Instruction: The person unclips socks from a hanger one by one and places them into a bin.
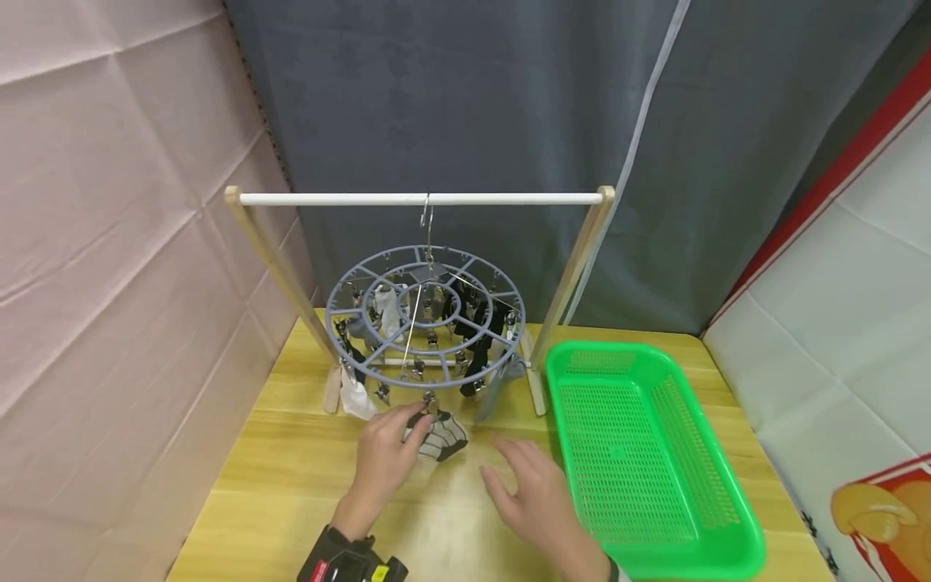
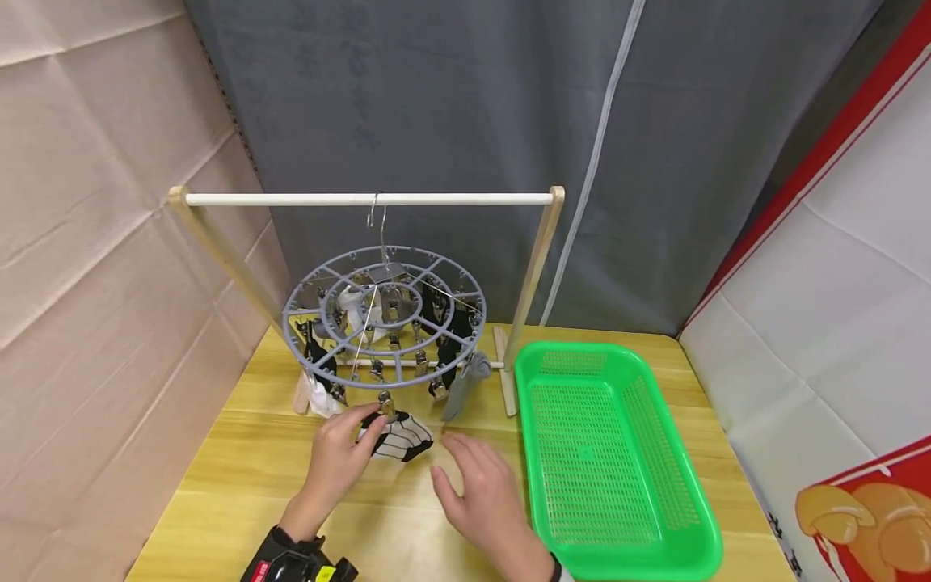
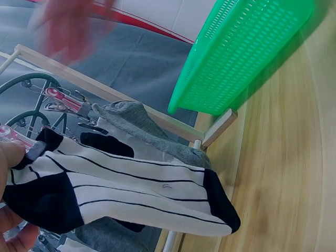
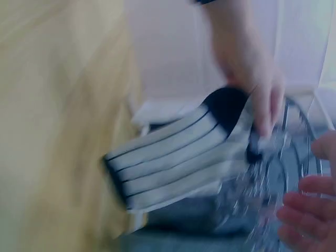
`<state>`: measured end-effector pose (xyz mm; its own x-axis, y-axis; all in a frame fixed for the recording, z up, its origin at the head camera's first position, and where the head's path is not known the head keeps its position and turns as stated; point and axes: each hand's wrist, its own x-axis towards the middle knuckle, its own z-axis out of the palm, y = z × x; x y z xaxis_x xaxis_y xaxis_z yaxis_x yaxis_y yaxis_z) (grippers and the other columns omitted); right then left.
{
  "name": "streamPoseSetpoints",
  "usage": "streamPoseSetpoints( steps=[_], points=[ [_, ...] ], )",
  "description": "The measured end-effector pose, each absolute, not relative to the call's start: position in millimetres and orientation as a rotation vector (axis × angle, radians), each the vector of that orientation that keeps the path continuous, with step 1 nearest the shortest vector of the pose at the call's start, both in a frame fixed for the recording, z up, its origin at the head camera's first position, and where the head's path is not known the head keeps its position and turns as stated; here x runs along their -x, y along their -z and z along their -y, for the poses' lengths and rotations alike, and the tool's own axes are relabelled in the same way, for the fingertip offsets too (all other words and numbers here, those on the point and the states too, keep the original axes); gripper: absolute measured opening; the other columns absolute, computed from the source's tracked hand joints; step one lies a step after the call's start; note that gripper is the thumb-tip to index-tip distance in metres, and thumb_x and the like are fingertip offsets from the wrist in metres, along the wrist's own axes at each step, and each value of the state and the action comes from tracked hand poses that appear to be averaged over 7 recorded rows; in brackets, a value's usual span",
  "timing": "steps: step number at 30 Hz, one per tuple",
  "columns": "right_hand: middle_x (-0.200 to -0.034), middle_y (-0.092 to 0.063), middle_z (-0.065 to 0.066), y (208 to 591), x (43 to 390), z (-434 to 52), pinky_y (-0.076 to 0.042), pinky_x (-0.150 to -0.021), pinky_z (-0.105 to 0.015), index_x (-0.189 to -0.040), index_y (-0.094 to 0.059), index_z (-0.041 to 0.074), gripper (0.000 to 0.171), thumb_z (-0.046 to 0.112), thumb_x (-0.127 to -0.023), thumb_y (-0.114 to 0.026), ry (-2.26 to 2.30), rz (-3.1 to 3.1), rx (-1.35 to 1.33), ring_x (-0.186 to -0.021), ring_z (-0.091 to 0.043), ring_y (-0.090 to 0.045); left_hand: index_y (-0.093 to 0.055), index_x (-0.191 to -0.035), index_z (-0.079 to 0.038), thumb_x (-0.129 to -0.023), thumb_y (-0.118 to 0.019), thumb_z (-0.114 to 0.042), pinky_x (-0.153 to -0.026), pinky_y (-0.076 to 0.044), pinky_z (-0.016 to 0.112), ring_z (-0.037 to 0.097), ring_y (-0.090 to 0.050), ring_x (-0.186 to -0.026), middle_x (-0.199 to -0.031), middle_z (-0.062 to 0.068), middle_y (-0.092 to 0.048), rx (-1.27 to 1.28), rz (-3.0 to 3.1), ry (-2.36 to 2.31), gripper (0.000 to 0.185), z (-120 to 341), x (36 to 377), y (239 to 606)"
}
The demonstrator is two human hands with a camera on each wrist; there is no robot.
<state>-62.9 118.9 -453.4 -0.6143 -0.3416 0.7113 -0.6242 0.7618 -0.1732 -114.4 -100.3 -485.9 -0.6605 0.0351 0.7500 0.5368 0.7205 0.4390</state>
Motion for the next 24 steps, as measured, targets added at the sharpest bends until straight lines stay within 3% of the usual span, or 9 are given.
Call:
streamPoseSetpoints(
  steps=[4,8,15,24],
  points=[
    [-0.115,-0.070,-0.014,431,85,-85,-0.056,-0.088,-0.033,-0.118,-0.063,-0.002,0.041,0.030,-0.091,-0.064,-0.622,2.246,-0.822,-0.104,-0.025,-0.069,-0.072,-0.097,-0.006,-0.077,-0.078,-0.017,-0.071,-0.057,0.033,0.021,-0.074,-0.080,-0.094,0.010,-0.076,0.434,2.195,0.847,0.023,99,114,486],
    [-0.104,-0.073,-0.014,421,98,-68,-0.059,-0.079,-0.033,-0.110,-0.066,-0.003,0.034,0.024,-0.089,-0.069,-0.718,2.247,-0.748,-0.092,-0.025,-0.071,-0.073,-0.098,-0.008,-0.079,-0.078,-0.018,-0.071,-0.057,0.032,0.020,-0.074,-0.081,-0.094,0.008,-0.077,0.437,2.210,0.852,0.022,97,113,484],
    [-0.115,-0.071,-0.017,421,116,-55,-0.059,-0.082,-0.036,-0.116,-0.066,0.000,0.033,0.025,-0.097,-0.058,-1.343,2.608,-0.590,-0.097,-0.027,-0.071,-0.073,-0.100,-0.011,-0.079,-0.078,-0.018,-0.074,-0.056,0.031,0.018,-0.073,-0.083,-0.094,0.005,-0.077,0.470,2.213,0.897,0.023,97,110,483],
    [-0.106,-0.072,-0.019,426,124,-49,-0.054,-0.072,-0.019,-0.112,-0.067,-0.003,0.029,0.020,-0.094,-0.063,-1.622,2.605,-0.541,-0.087,-0.027,-0.070,-0.073,-0.096,-0.012,-0.080,-0.077,-0.014,-0.072,-0.055,0.029,0.015,-0.072,-0.080,-0.091,0.002,-0.077,0.445,2.220,0.962,0.017,104,104,484]
  ],
)
